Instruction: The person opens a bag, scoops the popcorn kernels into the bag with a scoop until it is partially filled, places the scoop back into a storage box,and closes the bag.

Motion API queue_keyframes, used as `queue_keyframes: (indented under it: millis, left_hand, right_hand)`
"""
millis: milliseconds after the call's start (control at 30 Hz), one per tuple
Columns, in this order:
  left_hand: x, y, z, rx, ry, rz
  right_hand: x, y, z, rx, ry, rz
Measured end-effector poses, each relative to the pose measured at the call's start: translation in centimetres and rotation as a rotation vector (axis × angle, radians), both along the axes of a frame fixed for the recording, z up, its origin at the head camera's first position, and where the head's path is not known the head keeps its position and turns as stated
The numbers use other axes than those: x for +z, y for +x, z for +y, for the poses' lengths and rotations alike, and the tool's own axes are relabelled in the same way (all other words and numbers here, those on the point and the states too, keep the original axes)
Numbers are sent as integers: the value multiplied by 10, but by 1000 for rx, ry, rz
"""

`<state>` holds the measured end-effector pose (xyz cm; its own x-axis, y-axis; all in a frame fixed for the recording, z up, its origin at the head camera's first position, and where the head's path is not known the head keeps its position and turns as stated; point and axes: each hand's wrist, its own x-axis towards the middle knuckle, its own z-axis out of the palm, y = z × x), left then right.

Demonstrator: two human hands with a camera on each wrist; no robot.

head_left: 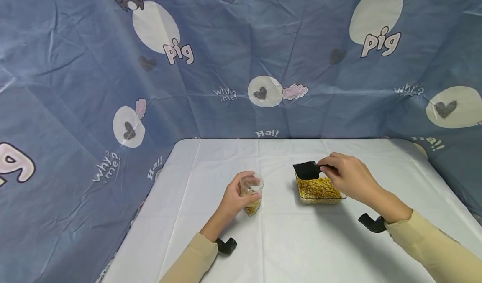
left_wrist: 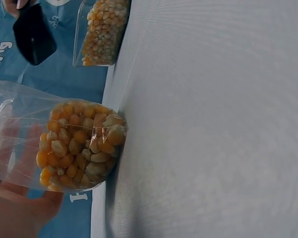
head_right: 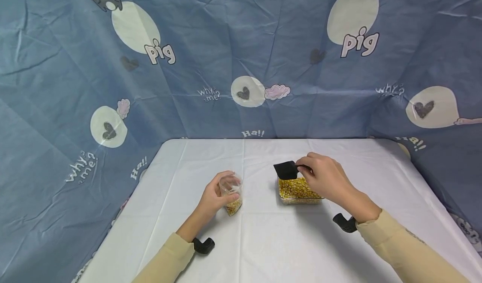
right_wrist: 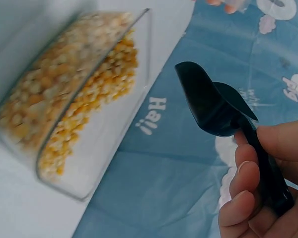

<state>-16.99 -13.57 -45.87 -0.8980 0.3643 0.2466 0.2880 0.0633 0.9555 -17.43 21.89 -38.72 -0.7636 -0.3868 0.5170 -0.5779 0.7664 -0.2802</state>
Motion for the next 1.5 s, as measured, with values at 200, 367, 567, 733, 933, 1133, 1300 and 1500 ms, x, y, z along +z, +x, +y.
queue_keyframes:
  millis: [200, 367, 567, 733, 933, 1133, 1300, 1500]
  left_hand:
    - [1, 1, -1, -5, 4, 9]
    - [2, 2, -2, -13, 15, -1]
    - [0, 2, -3, -10, 16, 4]
    - [0, 3, -3, -14, 15, 0]
    - [2, 3, -4, -26, 28, -12]
    - [0, 1, -5, -22, 15, 3]
    - [-19, -9, -8, -7, 5, 14]
    - [-25, -12, -11, -5, -5, 26]
  right_hand:
    - [-7, 1, 11, -22, 34, -15]
    - [-11, 1, 19, -57, 52, -44]
    - [-16, 3, 30, -90, 55, -102]
    - [-20, 3, 39, -111, 71, -136]
    - [-21, 3, 48, -131, 89, -168]
    - [-21, 3, 52, -131, 92, -200]
    - [-23, 3, 53, -137, 94, -227]
    - [-27, 3, 52, -146, 79, -275]
